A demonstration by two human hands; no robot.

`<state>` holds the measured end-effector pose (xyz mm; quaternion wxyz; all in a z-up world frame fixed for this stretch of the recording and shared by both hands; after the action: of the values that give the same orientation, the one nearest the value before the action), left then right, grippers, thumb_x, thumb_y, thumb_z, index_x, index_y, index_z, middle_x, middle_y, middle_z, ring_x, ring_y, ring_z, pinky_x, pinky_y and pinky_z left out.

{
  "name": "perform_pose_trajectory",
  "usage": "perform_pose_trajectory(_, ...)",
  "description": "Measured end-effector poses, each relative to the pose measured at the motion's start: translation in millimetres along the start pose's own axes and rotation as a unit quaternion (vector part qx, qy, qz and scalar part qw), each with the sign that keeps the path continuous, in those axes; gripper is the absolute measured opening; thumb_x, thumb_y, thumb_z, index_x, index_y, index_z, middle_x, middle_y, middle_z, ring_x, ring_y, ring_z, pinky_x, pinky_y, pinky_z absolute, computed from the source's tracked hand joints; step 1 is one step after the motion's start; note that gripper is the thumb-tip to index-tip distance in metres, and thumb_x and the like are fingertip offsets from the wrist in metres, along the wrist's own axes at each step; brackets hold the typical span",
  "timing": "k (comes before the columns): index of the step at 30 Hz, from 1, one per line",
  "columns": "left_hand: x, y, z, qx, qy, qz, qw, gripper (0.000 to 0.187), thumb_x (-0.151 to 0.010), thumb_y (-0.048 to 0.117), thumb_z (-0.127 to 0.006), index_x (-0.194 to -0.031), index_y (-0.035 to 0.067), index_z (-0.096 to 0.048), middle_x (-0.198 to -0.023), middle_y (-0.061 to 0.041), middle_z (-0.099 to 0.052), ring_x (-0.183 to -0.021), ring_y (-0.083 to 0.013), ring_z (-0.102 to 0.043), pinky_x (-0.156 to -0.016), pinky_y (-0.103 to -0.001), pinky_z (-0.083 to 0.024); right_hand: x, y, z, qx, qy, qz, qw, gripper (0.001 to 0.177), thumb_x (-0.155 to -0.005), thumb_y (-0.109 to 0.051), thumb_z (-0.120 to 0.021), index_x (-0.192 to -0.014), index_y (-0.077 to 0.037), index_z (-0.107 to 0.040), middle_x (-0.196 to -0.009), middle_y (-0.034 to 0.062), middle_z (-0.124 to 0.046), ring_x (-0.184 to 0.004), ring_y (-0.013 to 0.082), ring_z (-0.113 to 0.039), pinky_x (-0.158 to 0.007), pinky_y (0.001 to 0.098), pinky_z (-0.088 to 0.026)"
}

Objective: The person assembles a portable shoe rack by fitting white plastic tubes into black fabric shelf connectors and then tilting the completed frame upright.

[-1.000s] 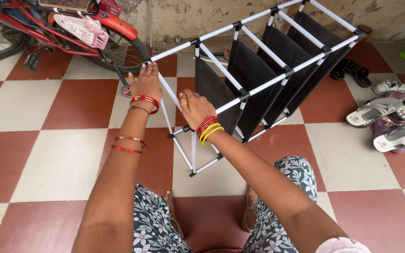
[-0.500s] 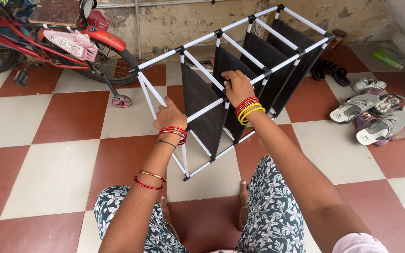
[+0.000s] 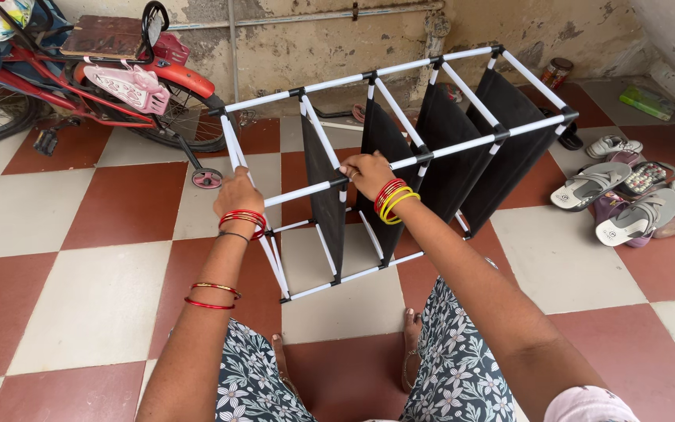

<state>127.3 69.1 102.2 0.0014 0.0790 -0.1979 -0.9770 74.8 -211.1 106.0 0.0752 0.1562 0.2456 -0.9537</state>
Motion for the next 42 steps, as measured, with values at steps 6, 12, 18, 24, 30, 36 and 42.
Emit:
perform_pose_trajectory(6, -12, -33, 18, 0.001, 0.0, 0.036, 0.999, 0.051, -0.092, 0.006, -0.064, -0.14, 0.023, -0.06, -0.123, -0.015, -0.066, -0.113, -0.033, -0.068, -0.091, -0.047, -0.056, -10, -36, -20, -0.083, -0.089, -0.078, 0.99, 0.036, -0.095, -0.044, -0.066, -0.097, -0.009, -0.077, -0.083, 0.0066, -0.076, -0.084, 0.0244, -0.074, -0.086, 0.04, -0.05)
perform_pose_trajectory(12, 2, 6, 36, -0.107, 0.166, -0.056, 0.979, 0.045, -0.079, 0.011, -0.075, -0.123, 0.005, -0.065, -0.12, -0.014, -0.06, -0.118, -0.0333, -0.056, -0.092, -0.048, -0.051, -32, -45, -44, -0.062, -0.149, -0.202, 0.966, 0.058, -0.106, -0.052, -0.045, -0.094, -0.005, -0.077, -0.09, 0.017, -0.078, -0.092, 0.0316, -0.076, -0.091, 0.0463, -0.056)
perform_pose_trajectory(18, 14, 74, 7, 0.032, 0.097, -0.15, 0.983, 0.02, -0.091, 0.011, -0.063, -0.109, 0.008, -0.071, -0.114, -0.012, -0.066, -0.112, -0.0321, -0.062, -0.091, -0.051, -0.051, -54, -64, -63, 0.002, -0.086, -0.272, 0.959, 0.067, -0.102, -0.061, -0.03, -0.128, -0.007, -0.059, -0.116, 0.0214, -0.071, -0.114, 0.0404, -0.066, -0.098, 0.055, -0.048)
perform_pose_trajectory(24, 10, 67, -18, 0.031, 0.053, -0.124, 0.99, 0.018, -0.096, 0.014, -0.057, -0.102, 0.009, -0.073, -0.108, -0.01, -0.069, -0.108, -0.0311, -0.066, -0.09, -0.051, -0.051, -46, -84, -57, 0.019, -0.086, -0.254, 0.963, 0.067, -0.105, -0.063, -0.026, -0.118, -0.004, -0.054, -0.106, 0.0218, -0.074, -0.107, 0.0386, -0.071, -0.091, 0.0512, -0.055)
perform_pose_trajectory(30, 6, 61, -37, 0.03, -0.007, -0.104, 0.994, 0.022, -0.102, 0.016, -0.052, -0.105, 0.007, -0.071, -0.104, -0.012, -0.07, -0.101, -0.0329, -0.069, -0.09, -0.051, -0.052, -46, -95, -45, 0.073, -0.148, -0.234, 0.958, 0.059, -0.105, -0.059, -0.025, -0.112, -0.005, -0.049, -0.089, 0.0178, -0.077, -0.088, 0.0337, -0.079, -0.076, 0.0457, -0.061)
perform_pose_trajectory(36, 2, 55, -41, 0.018, -0.036, -0.103, 0.994, 0.022, -0.102, 0.018, -0.052, -0.106, 0.007, -0.071, -0.107, -0.015, -0.072, -0.1, -0.036, -0.07, -0.089, -0.054, -0.052, -38, -93, -43, 0.037, -0.093, -0.201, 0.974, 0.057, -0.106, -0.057, -0.029, -0.109, -0.003, -0.05, -0.092, 0.0222, -0.075, -0.09, 0.0391, -0.075, -0.078, 0.0501, -0.06)
perform_pose_trajectory(42, -45, 71, -6, 0.03, 0.05, -0.163, 0.985, 0.026, -0.079, 0.006, -0.07, -0.105, 0.007, -0.07, -0.113, -0.016, -0.069, -0.101, -0.0381, -0.069, -0.083, -0.048, -0.057, -40, -98, -45, 0.052, -0.095, -0.196, 0.975, 0.047, -0.102, -0.047, -0.044, -0.113, -0.001, -0.047, -0.091, 0.0251, -0.074, -0.089, 0.04, -0.076, -0.08, 0.0488, -0.06)
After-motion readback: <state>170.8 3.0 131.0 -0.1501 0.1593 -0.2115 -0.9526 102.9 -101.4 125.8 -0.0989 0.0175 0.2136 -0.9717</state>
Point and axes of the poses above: each hand's wrist, its own x-axis away from the middle knuckle, its own z-axis out of the back of the hand, y = z × x, the point moved 5 cm from there along -x, towards the middle knuckle
